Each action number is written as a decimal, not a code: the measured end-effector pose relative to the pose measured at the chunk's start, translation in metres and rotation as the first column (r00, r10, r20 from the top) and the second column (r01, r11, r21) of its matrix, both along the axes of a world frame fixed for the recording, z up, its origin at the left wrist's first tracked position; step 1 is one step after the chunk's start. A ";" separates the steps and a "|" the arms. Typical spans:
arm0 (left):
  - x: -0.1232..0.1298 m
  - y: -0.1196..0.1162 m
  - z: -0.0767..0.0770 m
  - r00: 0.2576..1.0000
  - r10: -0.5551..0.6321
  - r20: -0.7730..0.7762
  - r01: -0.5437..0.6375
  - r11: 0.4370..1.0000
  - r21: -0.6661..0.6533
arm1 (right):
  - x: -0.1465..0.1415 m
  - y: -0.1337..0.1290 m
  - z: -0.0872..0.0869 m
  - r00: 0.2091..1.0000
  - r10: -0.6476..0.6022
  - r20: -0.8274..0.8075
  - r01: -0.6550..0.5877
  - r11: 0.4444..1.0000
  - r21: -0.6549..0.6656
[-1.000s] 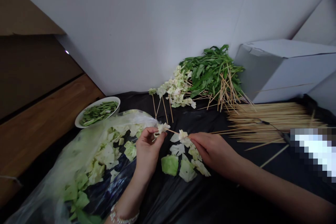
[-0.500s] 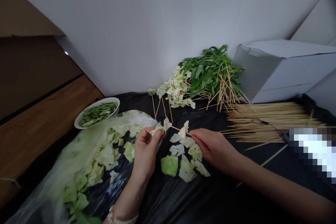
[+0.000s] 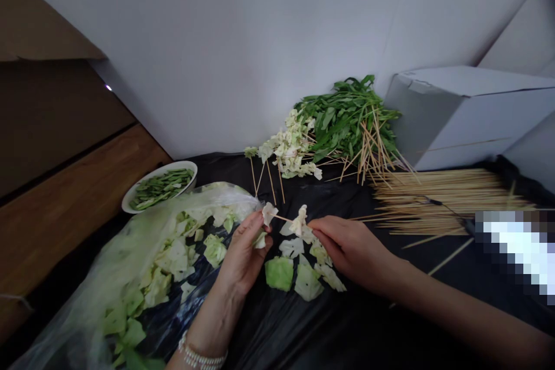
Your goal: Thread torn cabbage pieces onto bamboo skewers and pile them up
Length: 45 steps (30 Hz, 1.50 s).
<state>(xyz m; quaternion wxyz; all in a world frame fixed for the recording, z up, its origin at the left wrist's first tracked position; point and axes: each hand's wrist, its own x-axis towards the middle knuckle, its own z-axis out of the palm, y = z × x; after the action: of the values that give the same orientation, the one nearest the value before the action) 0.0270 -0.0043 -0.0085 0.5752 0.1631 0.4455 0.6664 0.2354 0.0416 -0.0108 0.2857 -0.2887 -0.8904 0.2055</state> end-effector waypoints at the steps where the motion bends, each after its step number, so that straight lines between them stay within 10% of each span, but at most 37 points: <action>1: -0.001 0.000 -0.001 1.000 -0.008 0.020 0.007 1.000 0.003 | 0.000 0.000 0.000 1.000 0.002 0.004 -0.002 1.000 0.000; 14: 0.006 -0.002 -0.010 0.972 -0.125 -0.197 0.123 0.992 -0.021 | 0.001 -0.002 0.000 0.996 -0.008 0.083 0.004 0.999 0.050; 27: -0.001 -0.001 0.001 0.946 -0.237 0.219 0.243 0.970 -0.001 | 0.007 0.011 0.002 0.995 -0.096 -0.029 0.099 0.991 0.092; 45: 0.007 -0.004 -0.006 0.960 -0.279 -0.023 0.275 0.957 -0.096 | 0.006 0.010 -0.001 0.995 -0.080 -0.057 0.084 0.993 0.082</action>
<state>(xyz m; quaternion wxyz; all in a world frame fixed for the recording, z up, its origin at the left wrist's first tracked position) 0.0337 -0.0082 -0.0143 0.6617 0.2092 0.4585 0.5551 0.2412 0.0519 -0.0113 0.3296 -0.3071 -0.8777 0.1636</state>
